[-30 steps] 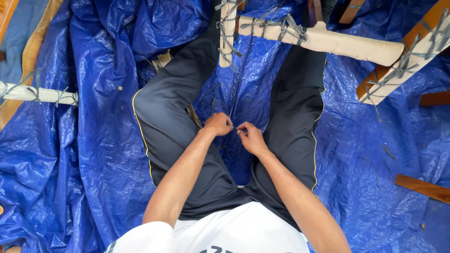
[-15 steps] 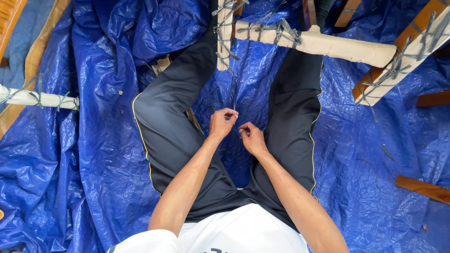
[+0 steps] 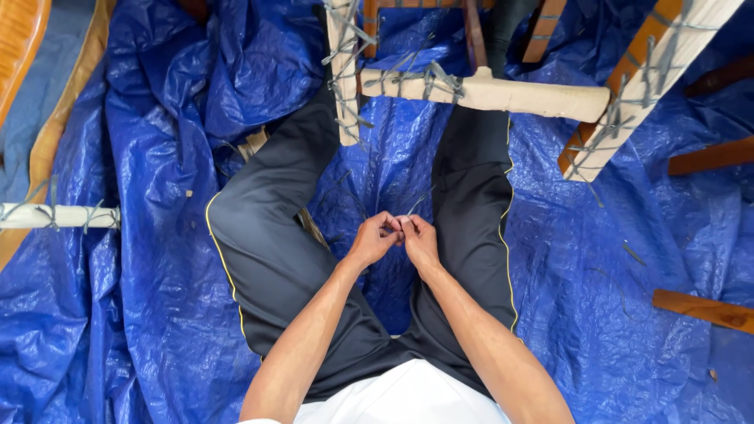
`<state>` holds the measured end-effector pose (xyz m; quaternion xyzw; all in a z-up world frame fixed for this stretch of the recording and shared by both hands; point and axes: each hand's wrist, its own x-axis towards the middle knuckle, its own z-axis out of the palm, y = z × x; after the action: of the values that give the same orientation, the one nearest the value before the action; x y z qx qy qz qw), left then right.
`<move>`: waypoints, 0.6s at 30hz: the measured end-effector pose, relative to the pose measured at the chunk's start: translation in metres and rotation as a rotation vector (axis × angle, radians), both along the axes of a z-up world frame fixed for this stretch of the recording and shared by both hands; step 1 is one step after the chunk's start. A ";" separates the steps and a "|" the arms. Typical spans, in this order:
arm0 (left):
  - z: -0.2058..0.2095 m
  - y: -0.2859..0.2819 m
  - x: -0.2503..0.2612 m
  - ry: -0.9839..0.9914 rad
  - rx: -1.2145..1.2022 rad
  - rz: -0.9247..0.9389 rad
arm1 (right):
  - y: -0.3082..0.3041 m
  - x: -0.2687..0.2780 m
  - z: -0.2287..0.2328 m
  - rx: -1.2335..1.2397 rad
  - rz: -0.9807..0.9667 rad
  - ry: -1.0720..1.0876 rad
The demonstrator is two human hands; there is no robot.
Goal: Weaving and tying webbing straps onto a wooden chair frame while sitting on the floor.
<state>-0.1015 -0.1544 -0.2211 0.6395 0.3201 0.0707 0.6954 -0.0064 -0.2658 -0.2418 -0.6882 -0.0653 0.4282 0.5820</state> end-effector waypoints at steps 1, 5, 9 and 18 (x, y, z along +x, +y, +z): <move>-0.002 -0.004 -0.005 -0.002 0.001 -0.010 | -0.001 -0.001 0.003 0.001 -0.010 -0.002; -0.009 -0.002 -0.004 0.036 -0.042 -0.033 | 0.005 0.010 0.020 0.059 -0.056 -0.113; -0.014 0.000 -0.006 0.078 -0.026 -0.065 | 0.005 0.010 0.018 0.087 -0.103 -0.071; -0.006 0.001 -0.007 0.192 0.108 -0.123 | 0.008 0.008 0.021 0.098 -0.074 -0.108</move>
<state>-0.1090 -0.1536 -0.2271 0.6982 0.3412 -0.0165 0.6291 0.0016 -0.2574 -0.2210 -0.6829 -0.0917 0.3650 0.6260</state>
